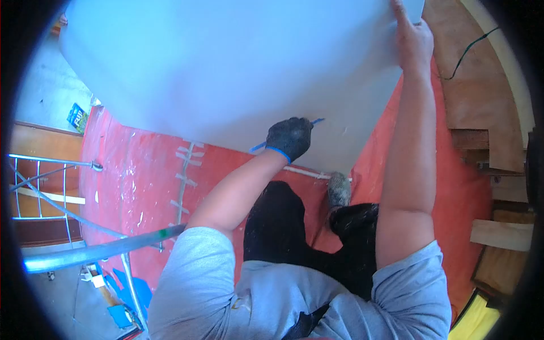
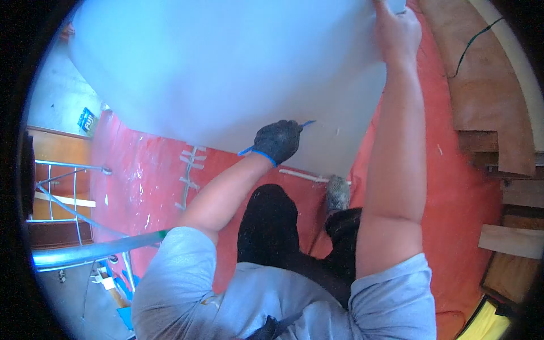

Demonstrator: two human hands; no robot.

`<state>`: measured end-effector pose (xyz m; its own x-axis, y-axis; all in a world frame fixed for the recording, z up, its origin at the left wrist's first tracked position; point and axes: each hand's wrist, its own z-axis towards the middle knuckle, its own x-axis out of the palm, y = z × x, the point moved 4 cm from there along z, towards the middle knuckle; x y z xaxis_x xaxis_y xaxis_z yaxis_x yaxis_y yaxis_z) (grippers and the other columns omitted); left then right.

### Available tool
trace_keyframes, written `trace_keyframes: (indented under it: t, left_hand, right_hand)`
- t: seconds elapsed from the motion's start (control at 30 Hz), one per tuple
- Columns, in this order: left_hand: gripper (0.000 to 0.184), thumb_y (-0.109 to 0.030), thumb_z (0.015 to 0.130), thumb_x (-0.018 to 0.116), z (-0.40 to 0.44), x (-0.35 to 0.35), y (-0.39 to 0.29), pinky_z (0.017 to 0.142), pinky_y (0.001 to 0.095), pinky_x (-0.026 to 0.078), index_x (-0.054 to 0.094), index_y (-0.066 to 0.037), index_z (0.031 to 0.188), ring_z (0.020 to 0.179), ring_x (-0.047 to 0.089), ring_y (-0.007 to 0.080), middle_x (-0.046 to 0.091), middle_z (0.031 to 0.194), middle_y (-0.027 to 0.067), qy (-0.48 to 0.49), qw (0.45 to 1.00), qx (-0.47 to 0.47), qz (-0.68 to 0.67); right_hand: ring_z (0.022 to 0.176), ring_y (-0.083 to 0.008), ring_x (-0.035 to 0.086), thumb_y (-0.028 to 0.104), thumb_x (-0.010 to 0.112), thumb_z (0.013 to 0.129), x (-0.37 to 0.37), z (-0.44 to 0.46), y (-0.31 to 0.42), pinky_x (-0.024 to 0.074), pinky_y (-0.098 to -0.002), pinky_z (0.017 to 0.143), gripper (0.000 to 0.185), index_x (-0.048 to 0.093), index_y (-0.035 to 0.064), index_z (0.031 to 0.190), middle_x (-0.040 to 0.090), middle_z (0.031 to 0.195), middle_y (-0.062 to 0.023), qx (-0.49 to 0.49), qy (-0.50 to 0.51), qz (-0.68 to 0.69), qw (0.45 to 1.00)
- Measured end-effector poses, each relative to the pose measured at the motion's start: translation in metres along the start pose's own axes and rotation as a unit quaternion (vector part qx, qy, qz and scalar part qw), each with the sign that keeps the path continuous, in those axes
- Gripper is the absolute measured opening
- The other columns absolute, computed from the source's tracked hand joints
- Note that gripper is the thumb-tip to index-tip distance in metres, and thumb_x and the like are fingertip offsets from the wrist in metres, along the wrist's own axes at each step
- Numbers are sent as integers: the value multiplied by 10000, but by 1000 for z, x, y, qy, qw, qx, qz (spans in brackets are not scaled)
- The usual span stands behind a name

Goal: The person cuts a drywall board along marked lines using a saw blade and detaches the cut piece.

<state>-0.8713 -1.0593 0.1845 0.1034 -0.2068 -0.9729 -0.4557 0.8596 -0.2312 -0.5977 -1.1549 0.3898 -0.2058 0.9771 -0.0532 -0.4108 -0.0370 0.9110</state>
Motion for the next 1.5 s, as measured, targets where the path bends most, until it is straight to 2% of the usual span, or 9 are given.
trace_keyframes:
  t: [0.4,0.5,0.6,0.9,1.0,1.1,1.2,1.3,1.5]
  left_hand:
    - [218,-243,990,558,-29,-20,14,757,538,591,689,-70,965,868,738,387,727,919,210,3,999,-23,43]
    - [217,-242,978,562,-39,-33,20,735,532,593,698,-74,976,865,736,394,727,913,208,29,998,-13,46]
    - [222,-234,973,562,-11,-20,10,742,534,593,716,-76,997,870,735,399,733,940,210,-9,999,20,42]
    - [227,-177,911,546,-8,-7,12,799,527,590,734,-94,1007,943,728,394,741,1006,203,48,999,16,19]
    - [231,-195,929,541,19,17,0,788,533,588,732,-94,1010,924,727,399,740,1002,203,-9,999,51,1]
    - [225,-223,976,539,-5,-2,12,748,540,585,715,-83,968,853,730,389,733,933,198,4,999,27,19]
    - [218,-233,990,549,-21,-23,18,699,535,587,686,-78,921,782,733,376,726,878,189,-1,999,10,44]
    - [221,-236,1002,538,-22,8,29,687,538,586,686,-83,937,779,732,366,723,865,179,-13,998,35,58]
    - [217,-223,962,554,-23,-23,26,746,552,587,713,-79,1000,872,738,388,735,947,197,28,999,-11,28]
  right_hand:
    - [773,-143,593,511,776,908,5,13,-11,497,-332,706,540,735,-14,1023,680,871,-38,26,-3,22,999]
    - [938,-253,715,629,781,821,2,26,-26,548,-411,832,749,689,-51,1123,729,942,-155,59,-6,-81,995]
    - [963,-205,667,745,759,780,1,24,-28,524,-370,854,906,691,-92,1120,707,1003,-142,-10,-21,-35,999]
    - [995,-222,663,679,798,789,-1,18,-26,520,-362,890,826,706,-66,1134,712,1090,-151,28,-5,-31,999]
    - [1003,-222,664,683,803,784,-1,19,-24,521,-362,898,843,700,-66,1159,712,1106,-155,43,17,0,999]
    - [789,-141,596,507,777,911,-1,9,-15,497,-329,713,542,734,-19,1034,685,887,-41,0,1,31,1000]
    - [797,-138,597,503,775,915,2,0,-2,496,-325,710,542,732,-22,1043,691,896,-49,3,-12,57,998]
    - [990,-223,663,707,779,790,0,24,-28,519,-363,899,864,693,-63,1173,708,1101,-158,9,-8,-106,994]
    - [925,-220,637,750,731,800,8,32,-39,512,-364,865,869,690,-53,1132,686,998,-135,65,17,-46,997]
